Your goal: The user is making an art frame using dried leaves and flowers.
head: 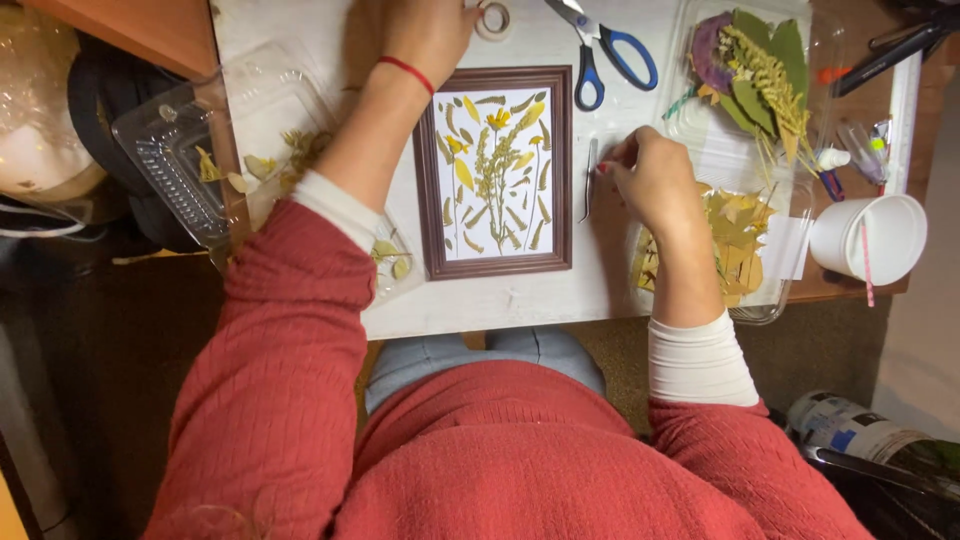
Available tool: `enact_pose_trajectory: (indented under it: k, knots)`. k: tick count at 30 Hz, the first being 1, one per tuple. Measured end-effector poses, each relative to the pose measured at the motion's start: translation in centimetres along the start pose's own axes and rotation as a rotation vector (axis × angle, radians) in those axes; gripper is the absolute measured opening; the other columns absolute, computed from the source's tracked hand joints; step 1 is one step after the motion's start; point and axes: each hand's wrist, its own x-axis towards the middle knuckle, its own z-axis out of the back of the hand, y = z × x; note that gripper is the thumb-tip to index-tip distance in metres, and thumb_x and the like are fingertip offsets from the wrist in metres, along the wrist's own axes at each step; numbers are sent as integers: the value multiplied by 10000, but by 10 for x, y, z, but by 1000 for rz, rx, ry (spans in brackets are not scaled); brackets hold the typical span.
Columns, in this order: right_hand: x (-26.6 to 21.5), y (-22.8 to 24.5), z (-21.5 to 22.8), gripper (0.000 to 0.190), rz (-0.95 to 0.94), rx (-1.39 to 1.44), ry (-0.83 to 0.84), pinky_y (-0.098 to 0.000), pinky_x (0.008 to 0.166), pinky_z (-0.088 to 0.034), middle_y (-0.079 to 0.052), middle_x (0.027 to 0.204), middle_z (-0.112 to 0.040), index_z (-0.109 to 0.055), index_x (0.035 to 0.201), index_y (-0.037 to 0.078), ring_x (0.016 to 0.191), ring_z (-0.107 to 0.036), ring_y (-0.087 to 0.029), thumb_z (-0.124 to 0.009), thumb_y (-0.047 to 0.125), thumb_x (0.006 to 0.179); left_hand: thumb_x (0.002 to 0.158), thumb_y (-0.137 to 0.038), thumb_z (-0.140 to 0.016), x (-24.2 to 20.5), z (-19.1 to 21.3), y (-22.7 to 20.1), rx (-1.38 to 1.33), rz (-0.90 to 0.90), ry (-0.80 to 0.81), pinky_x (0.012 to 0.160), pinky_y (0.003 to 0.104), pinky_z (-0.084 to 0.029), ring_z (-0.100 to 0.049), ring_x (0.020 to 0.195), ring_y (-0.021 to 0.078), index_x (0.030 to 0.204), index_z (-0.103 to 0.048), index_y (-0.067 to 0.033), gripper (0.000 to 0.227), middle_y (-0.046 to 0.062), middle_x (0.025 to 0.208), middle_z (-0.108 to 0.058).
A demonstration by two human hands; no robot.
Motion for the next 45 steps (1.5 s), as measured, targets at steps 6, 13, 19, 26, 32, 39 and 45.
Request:
enact_pose_trajectory:
  k: [6,13,19,26,32,39,45]
  knots:
    - [32,3,7,142,293,29,-132,-363,721,-563,-165,944,-748,-699,1013,-29,789,-729,-255,-768,39,909,759,-236,-879,19,0,-30,80,-135,148,759,492,-536,-682,872,382,897,-766,-38,267,183,929,-721]
    - [81,16,-9,116,444,326,-68,-275,741,-576,-78,1016,-750,-708,1093,-16,853,-693,-140,-724,15,982,900,-135,-801,4,-12,-17,271,-316,43,911,496,-515,-595,1157,327,854,-715,-37,139,127,1180,-618]
    - [66,29,-33,334,459,907,73,-247,890,-588,-62,1247,-700,-618,1334,-4,1054,-670,-113,-712,27,1015,1019,-77,-678,-62,53,-87,-467,-129,21,1061,375,-558,-631,1251,317,1001,-642,-40,54,157,1357,-595]
    - [-4,26,-53,359,398,1151,281,-294,1029,-604,-122,1295,-676,-599,1325,-26,1187,-705,-170,-701,-18,980,1019,-31,-670,-168,75,-136,-570,-28,-5,1001,357,-604,-683,1247,275,1098,-652,-5,86,141,1432,-610]
    - [-55,26,-49,228,381,996,375,-313,1008,-603,-130,1238,-689,-683,1207,-72,1122,-713,-203,-712,-67,980,889,-57,-773,-206,99,-170,-678,274,146,816,313,-636,-763,987,256,989,-637,-5,176,174,1412,-615]
    - [-93,48,-16,228,440,626,314,-260,861,-625,-88,1101,-702,-716,1113,-13,981,-728,-142,-778,-18,894,893,-11,-774,-225,107,-176,-467,-4,113,1040,411,-548,-644,1252,350,1040,-628,11,209,189,1400,-618]
    - [-99,44,-15,183,590,415,166,-253,725,-605,-86,1006,-730,-737,1045,-1,846,-729,-126,-826,32,889,897,14,-750,-224,112,-183,-425,-40,107,1027,419,-538,-638,1231,350,1041,-627,19,190,184,1400,-624]
